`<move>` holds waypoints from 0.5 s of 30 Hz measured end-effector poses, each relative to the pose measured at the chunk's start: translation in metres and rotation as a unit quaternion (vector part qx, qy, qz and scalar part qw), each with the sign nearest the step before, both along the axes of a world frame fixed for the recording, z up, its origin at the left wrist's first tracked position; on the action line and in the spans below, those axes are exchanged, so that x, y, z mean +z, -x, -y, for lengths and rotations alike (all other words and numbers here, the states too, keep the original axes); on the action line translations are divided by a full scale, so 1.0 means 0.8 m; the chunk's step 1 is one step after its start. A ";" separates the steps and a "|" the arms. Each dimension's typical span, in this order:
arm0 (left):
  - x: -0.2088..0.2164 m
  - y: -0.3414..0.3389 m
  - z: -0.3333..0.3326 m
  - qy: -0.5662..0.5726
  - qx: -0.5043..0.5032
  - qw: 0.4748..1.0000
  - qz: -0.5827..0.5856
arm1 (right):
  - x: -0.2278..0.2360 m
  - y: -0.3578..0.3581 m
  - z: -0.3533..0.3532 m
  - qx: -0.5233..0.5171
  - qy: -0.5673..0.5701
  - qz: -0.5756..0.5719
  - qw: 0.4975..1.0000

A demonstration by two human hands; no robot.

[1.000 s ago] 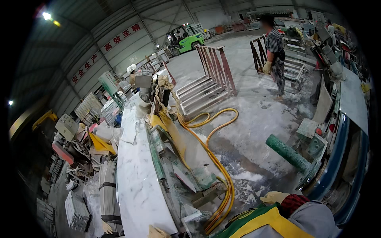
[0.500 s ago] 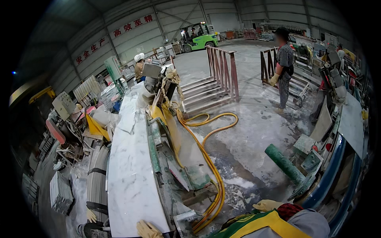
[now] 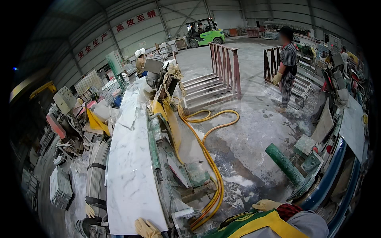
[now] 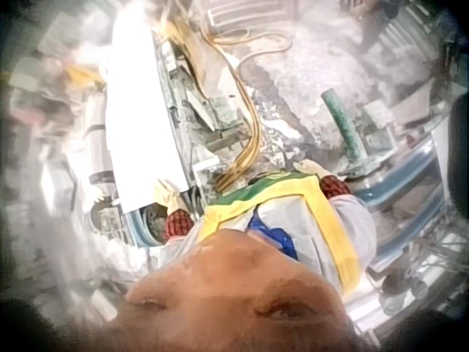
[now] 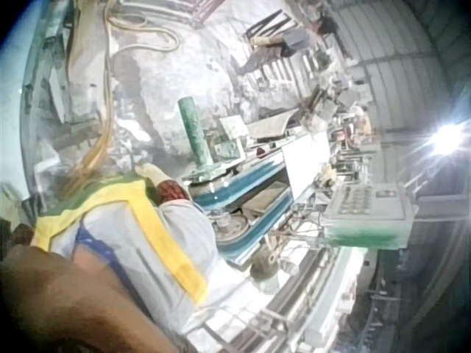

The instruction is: The person places white marble-like slabs onto a conveyor belt and guides them through a polishing machine. They repeatedly pick up slabs, position them on the rollers, and press buttons on a control panel to operate the machinery. The slabs move along the belt and are processed by the machine.

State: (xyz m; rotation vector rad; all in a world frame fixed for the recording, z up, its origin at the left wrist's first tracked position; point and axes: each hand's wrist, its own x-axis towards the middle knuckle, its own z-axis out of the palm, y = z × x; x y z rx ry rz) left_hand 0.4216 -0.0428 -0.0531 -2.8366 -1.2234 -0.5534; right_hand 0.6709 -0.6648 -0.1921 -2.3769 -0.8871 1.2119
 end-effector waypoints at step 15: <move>0.022 -0.004 0.035 -0.013 0.086 0.995 0.044 | -0.026 -0.005 0.013 0.051 -0.007 0.032 0.998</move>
